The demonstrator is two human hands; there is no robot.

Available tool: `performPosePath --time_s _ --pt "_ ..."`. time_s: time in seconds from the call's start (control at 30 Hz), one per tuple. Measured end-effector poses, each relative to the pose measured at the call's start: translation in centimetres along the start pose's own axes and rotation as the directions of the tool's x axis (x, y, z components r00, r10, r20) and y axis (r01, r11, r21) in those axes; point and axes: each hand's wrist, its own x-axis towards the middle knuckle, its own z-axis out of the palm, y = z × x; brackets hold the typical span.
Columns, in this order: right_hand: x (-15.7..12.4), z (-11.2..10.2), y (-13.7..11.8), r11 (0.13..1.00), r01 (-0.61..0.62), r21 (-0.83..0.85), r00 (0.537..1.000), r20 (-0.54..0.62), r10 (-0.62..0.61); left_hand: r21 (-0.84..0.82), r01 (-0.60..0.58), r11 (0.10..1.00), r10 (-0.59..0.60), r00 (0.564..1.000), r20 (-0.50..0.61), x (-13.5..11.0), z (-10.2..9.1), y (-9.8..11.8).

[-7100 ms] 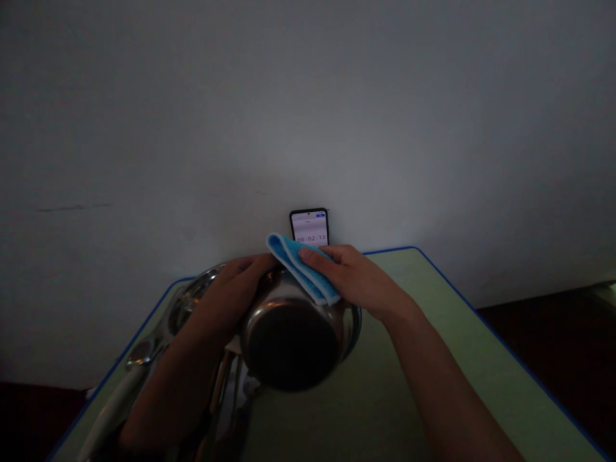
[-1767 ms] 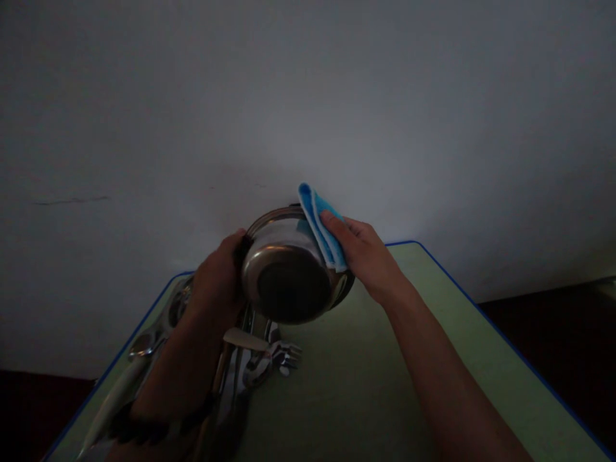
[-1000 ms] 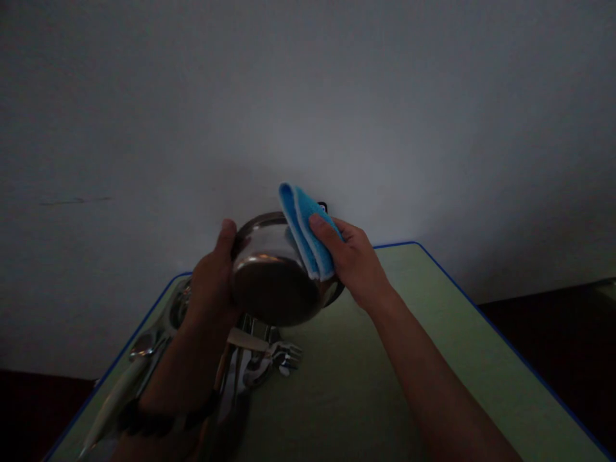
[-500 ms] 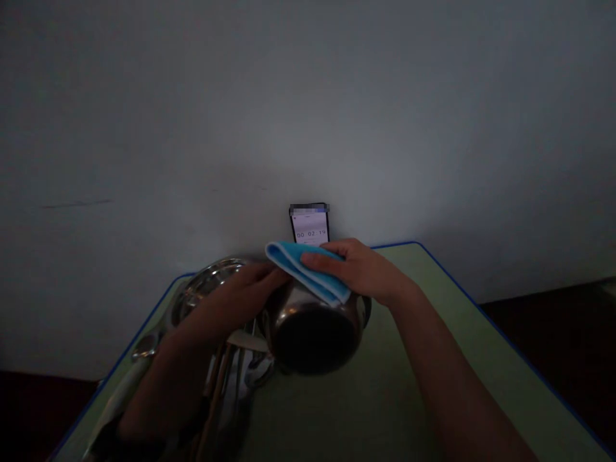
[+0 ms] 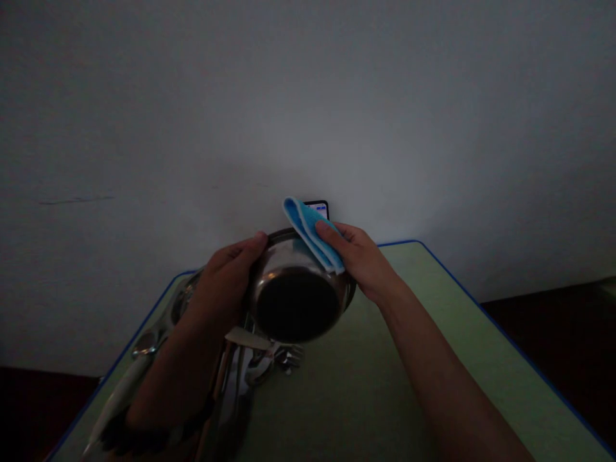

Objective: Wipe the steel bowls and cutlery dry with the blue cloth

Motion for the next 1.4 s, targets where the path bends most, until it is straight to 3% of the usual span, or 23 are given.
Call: performPosePath --time_s 0.1,0.27,0.37,0.57,0.7,0.8,0.9,1.0,1.1,1.2,1.27,1.4 --pt "0.5 0.5 0.6 0.985 0.048 0.167 0.99 -0.142 -0.024 -0.169 0.003 0.986 -0.031 0.987 -0.159 0.2 0.3 -0.1" --pt "1.3 1.5 1.6 0.928 0.165 0.334 0.932 -0.36 -0.037 -0.408 -0.019 0.913 -0.143 0.92 -0.364 0.5 1.7 0.5" --pt "1.5 2.1 1.9 0.91 0.209 0.359 0.902 -0.43 -0.037 -0.421 -0.044 0.906 -0.147 0.899 -0.412 0.5 2.2 0.4" --pt "1.4 3.2 1.6 0.862 0.235 0.45 0.886 -0.463 0.0 -0.335 -0.127 0.934 -0.082 0.834 -0.546 0.6 2.3 0.0" --pt "1.1 3.2 1.2 0.869 0.205 0.451 0.917 -0.399 -0.009 -0.327 -0.118 0.938 -0.075 0.849 -0.523 0.3 2.2 1.0" --pt "0.8 2.7 0.6 0.895 0.222 0.387 0.915 -0.4 -0.054 -0.189 -0.103 0.976 -0.014 0.847 -0.531 0.0 2.0 1.6" --pt "0.3 2.1 -0.2 0.918 0.256 0.302 0.911 -0.393 -0.125 -0.065 -0.115 0.991 0.065 0.85 -0.522 0.0 1.6 1.4" --pt "-0.2 1.5 -1.0 0.949 0.23 0.215 0.937 -0.314 -0.156 -0.065 -0.109 0.992 0.065 0.878 -0.475 0.2 0.9 1.0" --pt "-0.6 1.0 -1.5 0.985 0.155 0.072 0.97 -0.202 -0.138 -0.041 -0.089 0.995 0.069 0.933 -0.352 0.2 0.0 0.9" --pt "-1.0 0.9 -1.8 0.974 0.12 -0.19 0.987 -0.086 -0.138 0.003 -0.03 1.0 0.03 0.987 -0.155 -0.1 -0.6 1.1" --pt "-1.2 1.1 -2.0 0.908 0.17 -0.382 0.971 -0.093 -0.221 -0.018 -0.002 1.0 0.0 0.996 -0.087 -0.4 -0.7 1.2" --pt "-1.9 2.0 -2.6 0.772 0.316 -0.551 0.867 -0.162 -0.471 -0.174 -0.057 0.983 0.029 0.987 -0.158 -0.9 -0.4 1.2"
